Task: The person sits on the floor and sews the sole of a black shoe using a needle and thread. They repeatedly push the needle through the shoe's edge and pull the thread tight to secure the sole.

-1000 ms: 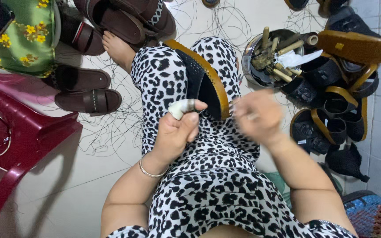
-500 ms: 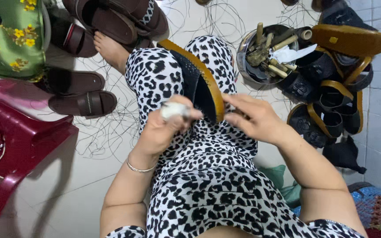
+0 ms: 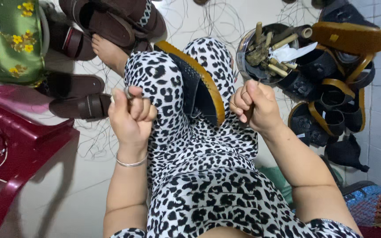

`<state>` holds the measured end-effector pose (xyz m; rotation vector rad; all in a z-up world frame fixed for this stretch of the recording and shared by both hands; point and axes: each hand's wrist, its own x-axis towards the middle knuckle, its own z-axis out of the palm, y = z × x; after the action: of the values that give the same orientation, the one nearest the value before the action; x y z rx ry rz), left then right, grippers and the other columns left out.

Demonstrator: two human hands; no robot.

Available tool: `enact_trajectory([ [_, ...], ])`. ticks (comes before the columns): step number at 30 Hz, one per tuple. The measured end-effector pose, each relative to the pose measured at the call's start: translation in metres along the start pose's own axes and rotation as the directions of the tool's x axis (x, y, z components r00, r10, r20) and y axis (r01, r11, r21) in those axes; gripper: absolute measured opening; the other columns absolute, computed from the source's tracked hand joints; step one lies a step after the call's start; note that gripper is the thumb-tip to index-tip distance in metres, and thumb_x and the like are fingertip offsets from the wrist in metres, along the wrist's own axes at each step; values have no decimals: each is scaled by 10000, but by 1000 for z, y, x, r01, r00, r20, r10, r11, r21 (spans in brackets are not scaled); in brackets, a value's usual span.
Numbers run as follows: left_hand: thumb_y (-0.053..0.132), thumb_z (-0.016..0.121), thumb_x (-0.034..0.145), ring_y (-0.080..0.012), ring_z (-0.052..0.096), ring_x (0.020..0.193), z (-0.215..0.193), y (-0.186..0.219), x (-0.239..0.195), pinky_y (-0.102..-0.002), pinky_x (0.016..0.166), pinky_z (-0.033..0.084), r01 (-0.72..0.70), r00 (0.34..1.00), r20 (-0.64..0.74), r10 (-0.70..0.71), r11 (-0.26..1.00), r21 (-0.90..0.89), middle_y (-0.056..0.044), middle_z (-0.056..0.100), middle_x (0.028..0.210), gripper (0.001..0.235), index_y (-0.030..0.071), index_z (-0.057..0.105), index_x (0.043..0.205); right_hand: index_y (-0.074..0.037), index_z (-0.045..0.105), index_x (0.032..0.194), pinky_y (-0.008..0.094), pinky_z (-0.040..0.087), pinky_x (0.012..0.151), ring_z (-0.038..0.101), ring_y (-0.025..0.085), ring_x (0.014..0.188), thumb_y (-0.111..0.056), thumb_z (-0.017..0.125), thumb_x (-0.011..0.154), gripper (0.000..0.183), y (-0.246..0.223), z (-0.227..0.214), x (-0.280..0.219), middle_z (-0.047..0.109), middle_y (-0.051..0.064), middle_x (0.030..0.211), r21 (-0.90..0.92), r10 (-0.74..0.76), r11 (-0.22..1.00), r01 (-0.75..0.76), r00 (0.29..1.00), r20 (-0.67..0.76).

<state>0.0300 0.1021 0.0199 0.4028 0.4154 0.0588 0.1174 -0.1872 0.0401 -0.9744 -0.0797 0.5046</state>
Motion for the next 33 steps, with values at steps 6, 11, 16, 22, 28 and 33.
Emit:
enact_trajectory([
  [6, 345, 613, 960, -147, 385, 568, 51, -64, -16, -293, 507, 359, -464, 874, 179, 451, 668, 582, -19, 396, 679, 361, 5, 702, 1040, -16, 677, 703, 272, 478, 391, 568, 158, 441, -264, 518, 1046, 453, -62, 42, -7, 699, 180, 786, -625, -25, 779, 55, 998, 56],
  [11, 186, 858, 797, -256, 715, 948, 84, -70, -36, -380, 845, 575, -317, 928, 372, 3, 532, 786, -89, 714, 1000, 374, 83, 694, 1117, 34, 729, 1106, 342, 603, 627, 642, 183, 647, -68, 753, 829, 296, -85, 66, -14, 694, 159, 868, -755, -39, 627, 192, 976, 215],
  [16, 166, 593, 1017, -222, 642, 916, -24, 53, -32, -350, 895, 549, -212, 977, 126, 170, 793, 571, -124, 642, 982, 202, 0, 648, 916, 82, 387, 1533, 434, 537, 982, 610, 303, 1091, 1, 577, 1003, 569, -115, 24, -13, 590, 256, 1251, -896, 54, 399, 196, 970, 236],
  [22, 265, 704, 1011, -319, 616, 943, -97, 75, -36, -461, 823, 458, 294, 850, 19, 526, -505, 812, -156, 691, 1033, 273, 12, 758, 925, -329, 392, 1574, 390, 525, 721, 578, 254, 969, -185, 592, 1024, 603, -106, 2, -32, 583, 87, 1127, -939, 395, 46, 340, 857, 330],
  [28, 211, 572, 1017, -370, 504, 1146, 35, 17, -15, -483, 1045, 416, -321, 701, 548, 456, -484, 814, -220, 540, 1217, 326, -96, 583, 1126, -399, 479, 1504, 420, 466, 418, 603, 241, 785, -256, 573, 1012, 521, -104, 17, -29, 604, 16, 1039, -884, 479, -223, 410, 836, 267],
  [33, 677, 546, 925, -385, 401, 1412, 59, -35, -14, -603, 1258, 263, -531, 778, 615, 128, -388, 753, -178, 465, 1464, 796, 7, 551, 1354, -380, 484, 1510, 423, 527, 453, 656, 237, 786, -264, 592, 978, 554, -104, 21, -21, 627, 12, 1057, -845, 505, -263, 465, 813, 290],
])
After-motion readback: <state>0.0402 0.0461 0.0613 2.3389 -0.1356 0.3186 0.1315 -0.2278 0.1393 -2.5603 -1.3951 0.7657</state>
